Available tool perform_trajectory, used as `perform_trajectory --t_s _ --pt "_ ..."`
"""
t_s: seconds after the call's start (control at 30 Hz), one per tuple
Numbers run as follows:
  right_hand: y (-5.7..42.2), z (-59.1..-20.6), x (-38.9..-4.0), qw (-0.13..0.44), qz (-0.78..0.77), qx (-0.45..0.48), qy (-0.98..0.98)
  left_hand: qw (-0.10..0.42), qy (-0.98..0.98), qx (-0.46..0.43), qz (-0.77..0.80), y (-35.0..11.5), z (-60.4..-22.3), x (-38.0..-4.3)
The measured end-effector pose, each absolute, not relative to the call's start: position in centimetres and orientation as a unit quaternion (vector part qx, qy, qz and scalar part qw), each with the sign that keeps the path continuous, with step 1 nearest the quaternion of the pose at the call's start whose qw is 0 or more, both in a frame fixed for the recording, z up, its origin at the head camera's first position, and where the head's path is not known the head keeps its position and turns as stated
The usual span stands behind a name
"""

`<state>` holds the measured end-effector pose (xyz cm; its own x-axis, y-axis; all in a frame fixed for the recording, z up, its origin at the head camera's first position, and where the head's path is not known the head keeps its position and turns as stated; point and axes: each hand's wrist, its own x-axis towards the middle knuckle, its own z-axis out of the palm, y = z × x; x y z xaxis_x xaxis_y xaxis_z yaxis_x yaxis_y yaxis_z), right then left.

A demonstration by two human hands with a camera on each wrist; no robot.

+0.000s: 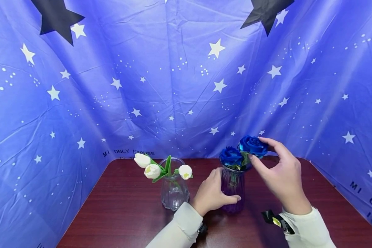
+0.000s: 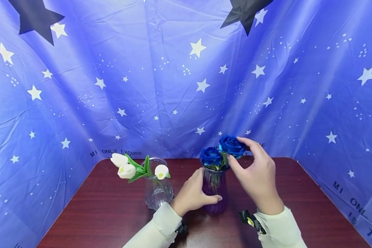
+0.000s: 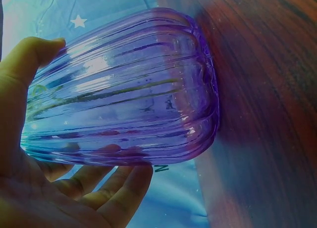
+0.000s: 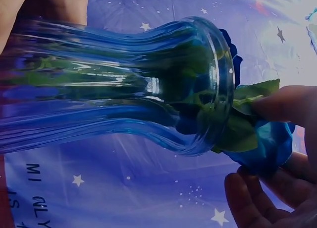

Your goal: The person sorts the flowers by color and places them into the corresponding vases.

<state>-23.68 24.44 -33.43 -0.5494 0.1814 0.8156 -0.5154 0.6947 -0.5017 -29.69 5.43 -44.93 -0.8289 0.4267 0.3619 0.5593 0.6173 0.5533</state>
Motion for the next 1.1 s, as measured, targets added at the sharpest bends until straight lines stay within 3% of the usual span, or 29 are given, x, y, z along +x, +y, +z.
perform_trajectory --t_s 0.87,1.1 --pt "25.01 -34.03 -24.34 0.404 0.320 0.057 -0.855 0.099 -0.894 -0.274 -0.342 5.34 -44.74 -29.72" --pt "25.00 -33.80 -23.99 0.396 0.308 0.058 -0.863 0.077 -0.897 -0.260 -0.349 5.05 -44.73 -29.41"
